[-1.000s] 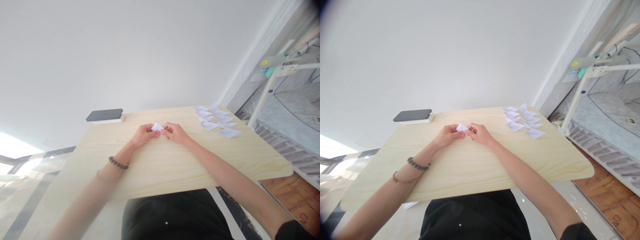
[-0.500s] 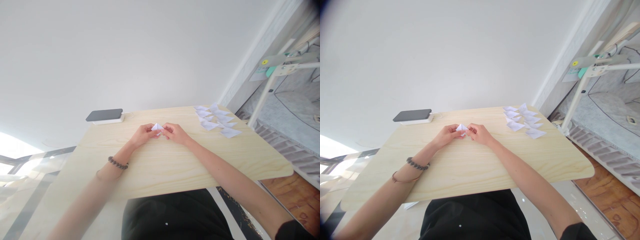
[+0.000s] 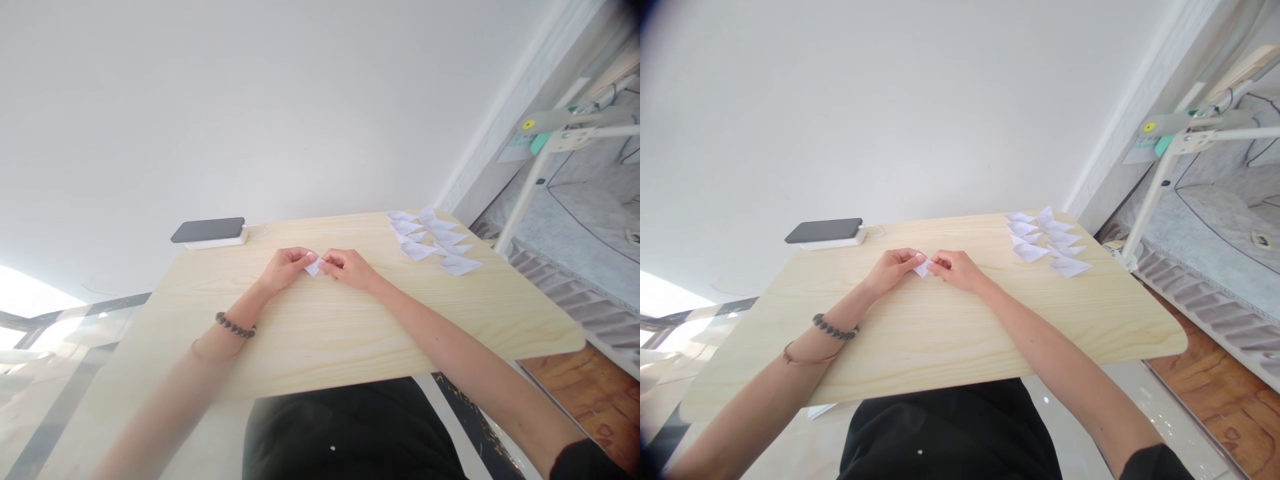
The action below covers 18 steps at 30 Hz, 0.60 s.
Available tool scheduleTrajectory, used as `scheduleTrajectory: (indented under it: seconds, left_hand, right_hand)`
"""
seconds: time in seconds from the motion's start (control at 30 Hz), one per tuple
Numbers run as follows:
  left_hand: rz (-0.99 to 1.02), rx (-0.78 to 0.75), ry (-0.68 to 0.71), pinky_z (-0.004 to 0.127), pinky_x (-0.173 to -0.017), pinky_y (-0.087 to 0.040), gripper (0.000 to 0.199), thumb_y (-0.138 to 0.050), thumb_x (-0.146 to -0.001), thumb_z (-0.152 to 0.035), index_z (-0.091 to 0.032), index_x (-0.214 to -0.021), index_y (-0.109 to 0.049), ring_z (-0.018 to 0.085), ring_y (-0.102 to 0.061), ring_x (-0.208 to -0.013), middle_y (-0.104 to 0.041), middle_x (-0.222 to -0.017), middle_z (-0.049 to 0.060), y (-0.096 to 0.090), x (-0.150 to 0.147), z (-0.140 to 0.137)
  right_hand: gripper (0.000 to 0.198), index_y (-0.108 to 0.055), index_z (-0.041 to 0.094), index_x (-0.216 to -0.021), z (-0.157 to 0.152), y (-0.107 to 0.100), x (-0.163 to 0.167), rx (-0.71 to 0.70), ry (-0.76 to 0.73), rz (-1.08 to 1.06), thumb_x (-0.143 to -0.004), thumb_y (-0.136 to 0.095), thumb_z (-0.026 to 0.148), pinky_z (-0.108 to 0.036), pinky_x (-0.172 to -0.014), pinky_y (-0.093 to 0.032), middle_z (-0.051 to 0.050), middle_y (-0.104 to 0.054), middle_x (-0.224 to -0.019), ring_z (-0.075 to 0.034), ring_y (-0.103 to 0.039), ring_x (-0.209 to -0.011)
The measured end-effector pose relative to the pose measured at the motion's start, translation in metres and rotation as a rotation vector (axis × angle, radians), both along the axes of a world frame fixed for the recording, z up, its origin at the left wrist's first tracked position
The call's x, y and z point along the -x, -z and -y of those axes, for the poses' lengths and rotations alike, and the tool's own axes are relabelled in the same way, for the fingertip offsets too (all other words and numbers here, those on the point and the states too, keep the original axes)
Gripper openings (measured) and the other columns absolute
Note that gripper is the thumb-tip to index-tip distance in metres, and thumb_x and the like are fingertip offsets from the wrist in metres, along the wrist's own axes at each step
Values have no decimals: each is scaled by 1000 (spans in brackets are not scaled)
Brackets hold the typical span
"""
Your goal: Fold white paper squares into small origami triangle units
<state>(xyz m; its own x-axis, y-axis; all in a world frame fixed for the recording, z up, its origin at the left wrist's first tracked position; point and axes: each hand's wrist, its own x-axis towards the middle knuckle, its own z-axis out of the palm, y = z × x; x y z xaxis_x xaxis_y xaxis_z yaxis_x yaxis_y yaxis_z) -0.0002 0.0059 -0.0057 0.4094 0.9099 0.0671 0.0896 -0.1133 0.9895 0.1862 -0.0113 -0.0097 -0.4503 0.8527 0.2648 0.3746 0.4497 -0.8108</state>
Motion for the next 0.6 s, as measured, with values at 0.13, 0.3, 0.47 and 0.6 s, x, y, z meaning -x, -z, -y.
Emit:
scheduleTrajectory:
  seconds: [0.13,0.3,0.47,0.6]
  left_hand:
    - [70,25,-3,30,-73,-44,34,-63,-69,-41,-13,-87,-63,15,-58,-73,-66,-78,5,1,-4,1]
    - [134,61,-33,31,-71,-47,31,-63,-69,-39,-12,-85,-62,16,-58,-78,-64,-81,5,1,-5,2]
    - [130,48,-18,31,-71,-48,30,-63,-69,-38,-11,-83,-64,16,-58,-77,-65,-80,6,2,-2,0]
    - [128,54,-29,32,-71,-49,31,-63,-69,-38,-10,-84,-65,17,-59,-75,-65,-80,7,1,-2,0]
  right_hand:
    - [22,-54,16,-74,0,0,0,2,44,-16,-78,-47,36,-18,-46,-35,3,-50,-55,-7,-46,-46]
    - [23,-53,16,-73,0,-1,1,1,78,-30,-80,-45,37,-19,-49,-38,3,-52,-56,-7,-48,-46]
    - [27,-53,16,-68,0,-1,1,-24,61,-34,-82,-41,36,-20,-54,-41,1,-55,-58,-7,-49,-47]
    - [28,-53,16,-68,0,-2,1,-31,74,-26,-83,-41,36,-20,-54,-41,2,-54,-56,-7,-49,-47]
